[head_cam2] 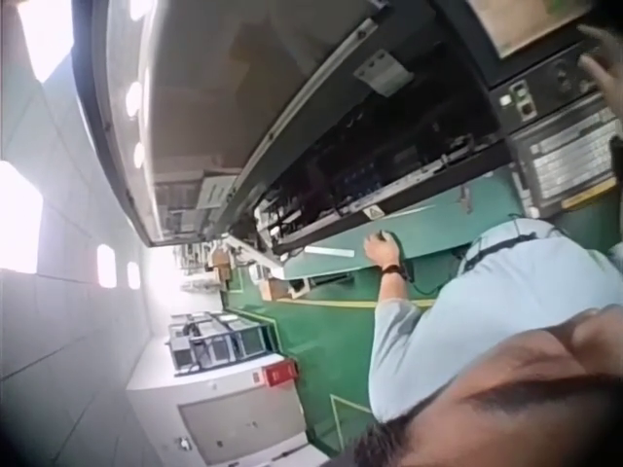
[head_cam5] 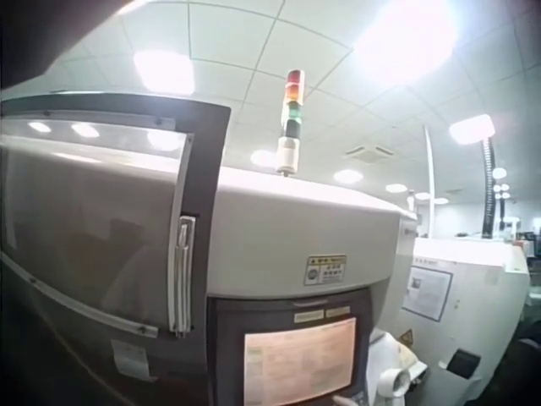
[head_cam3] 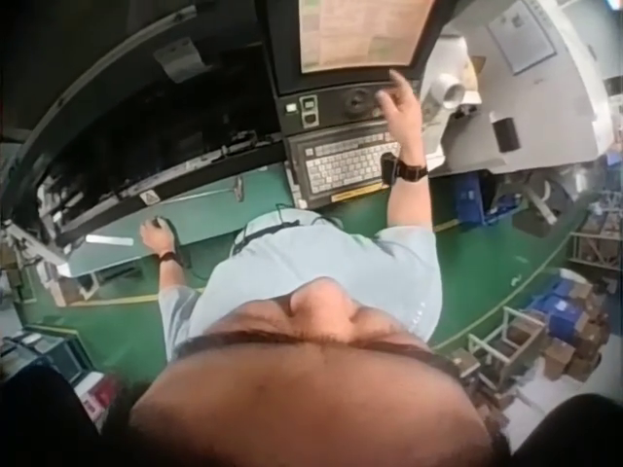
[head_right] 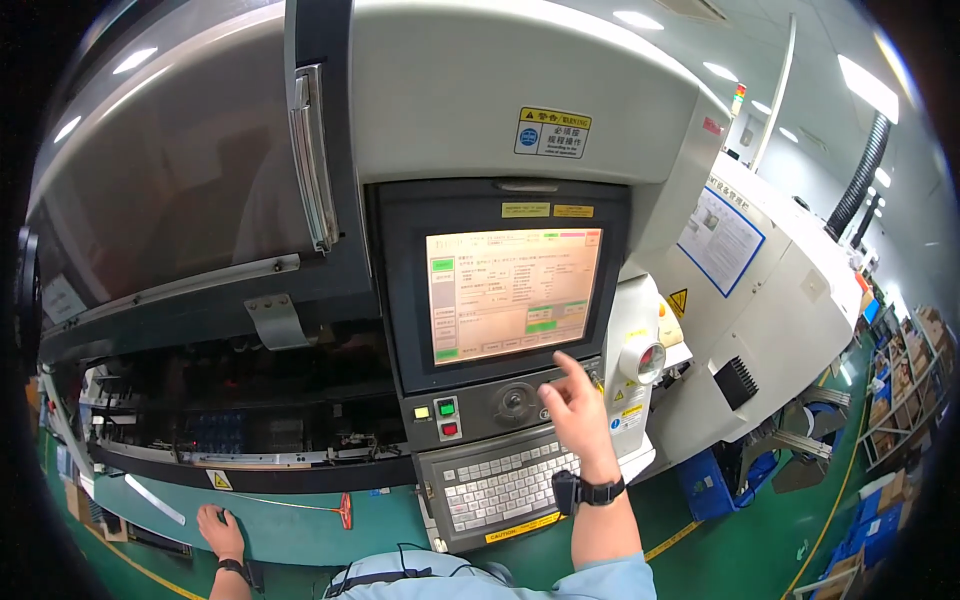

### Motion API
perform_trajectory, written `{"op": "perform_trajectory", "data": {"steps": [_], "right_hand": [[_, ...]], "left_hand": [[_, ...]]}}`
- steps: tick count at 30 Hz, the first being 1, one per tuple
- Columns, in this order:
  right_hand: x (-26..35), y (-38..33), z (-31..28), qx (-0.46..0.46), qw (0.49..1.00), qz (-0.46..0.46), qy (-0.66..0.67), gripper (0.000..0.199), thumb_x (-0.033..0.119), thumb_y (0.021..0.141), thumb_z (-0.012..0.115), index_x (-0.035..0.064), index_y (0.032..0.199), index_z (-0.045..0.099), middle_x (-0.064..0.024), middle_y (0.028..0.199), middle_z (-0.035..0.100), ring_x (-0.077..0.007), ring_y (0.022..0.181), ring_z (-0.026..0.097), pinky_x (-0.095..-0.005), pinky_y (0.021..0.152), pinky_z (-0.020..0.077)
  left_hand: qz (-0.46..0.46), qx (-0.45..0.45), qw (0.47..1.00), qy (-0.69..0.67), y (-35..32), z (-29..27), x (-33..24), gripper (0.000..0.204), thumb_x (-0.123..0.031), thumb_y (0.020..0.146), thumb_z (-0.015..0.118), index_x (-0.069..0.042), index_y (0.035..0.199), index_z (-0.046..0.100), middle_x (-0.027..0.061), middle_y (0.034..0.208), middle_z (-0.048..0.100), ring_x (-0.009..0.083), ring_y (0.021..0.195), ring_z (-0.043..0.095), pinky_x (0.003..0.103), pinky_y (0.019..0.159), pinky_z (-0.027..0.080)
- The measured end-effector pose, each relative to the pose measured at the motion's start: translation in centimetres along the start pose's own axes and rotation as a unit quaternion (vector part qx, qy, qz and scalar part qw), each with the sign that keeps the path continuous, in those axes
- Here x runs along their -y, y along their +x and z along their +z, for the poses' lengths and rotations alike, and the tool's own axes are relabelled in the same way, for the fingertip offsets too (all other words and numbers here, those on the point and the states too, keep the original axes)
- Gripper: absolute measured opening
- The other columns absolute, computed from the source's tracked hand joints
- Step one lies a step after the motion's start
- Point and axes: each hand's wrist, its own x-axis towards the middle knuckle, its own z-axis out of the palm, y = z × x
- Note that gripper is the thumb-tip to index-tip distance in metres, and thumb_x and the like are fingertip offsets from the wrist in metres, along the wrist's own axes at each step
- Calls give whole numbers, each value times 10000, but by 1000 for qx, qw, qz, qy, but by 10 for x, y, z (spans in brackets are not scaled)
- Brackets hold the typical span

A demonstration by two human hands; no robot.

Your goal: The person spreads paste over a screen with a spatula, walks to a pick-and-place machine, and presses buttons on the control panel. They reach inside the machine to adjust a circuit board and continue interacting with the control panel and screen.

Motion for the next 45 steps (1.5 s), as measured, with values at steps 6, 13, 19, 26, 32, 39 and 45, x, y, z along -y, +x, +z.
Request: {"op": "perform_trajectory", "data": {"steps": [6,13,19,26,32,39,45], "right_hand": [[11,45,-3,-95,994,-25,-53,610,95,977,714,35,1542,493,-95,808,720,-187,707,671,-340,702,561],[16,56,13,-132,986,-31,-99,602,90,970,702,39,1532,491,-104,746,692,-226,667,675,-366,692,564],[15,51,4,-106,988,-26,-113,590,80,963,704,61,1521,514,-69,752,676,-151,672,638,-331,670,536],[11,42,-6,-143,982,-41,-112,544,74,965,700,54,1488,552,-66,766,681,-149,679,642,-318,668,536],[8,34,2,-127,986,-52,-91,521,78,969,699,49,1471,565,-64,766,656,-165,681,610,-336,663,522],[-28,7,-15,-65,997,-38,-4,517,-11,1039,600,71,1546,539,71,818,446,-37,723,401,-214,636,344],[-45,-19,-4,-35,998,-59,7,542,-24,1058,579,71,1585,496,58,876,448,-47,761,411,-209,669,355]], "left_hand": [[3,-6,1000,-3,0,3,3,234,-106,873,708,-67,1038,548,166,1211,593,415,1240,531,546,1026,430],[-2,7,1000,0,0,1,1,239,-111,880,703,-68,1057,548,159,1230,581,410,1244,531,544,1035,426],[5,4,1000,10,-1,-1,0,239,-113,885,700,-64,1067,554,153,1233,580,404,1243,533,539,1038,423],[4,14,1000,7,1,2,0,236,-114,885,702,-62,1069,563,153,1228,585,404,1243,534,536,1044,423],[-10,16,1000,10,2,-9,0,232,-113,877,703,-52,1064,580,175,1218,596,414,1227,539,537,1050,429],[42,-48,997,-32,3,-17,-20,181,-167,788,723,-34,909,701,216,1060,701,450,1074,632,555,952,512],[0,-24,1000,9,-1,-15,-22,221,-239,858,752,-106,1018,677,110,1222,660,348,1237,582,513,1079,446]]}}
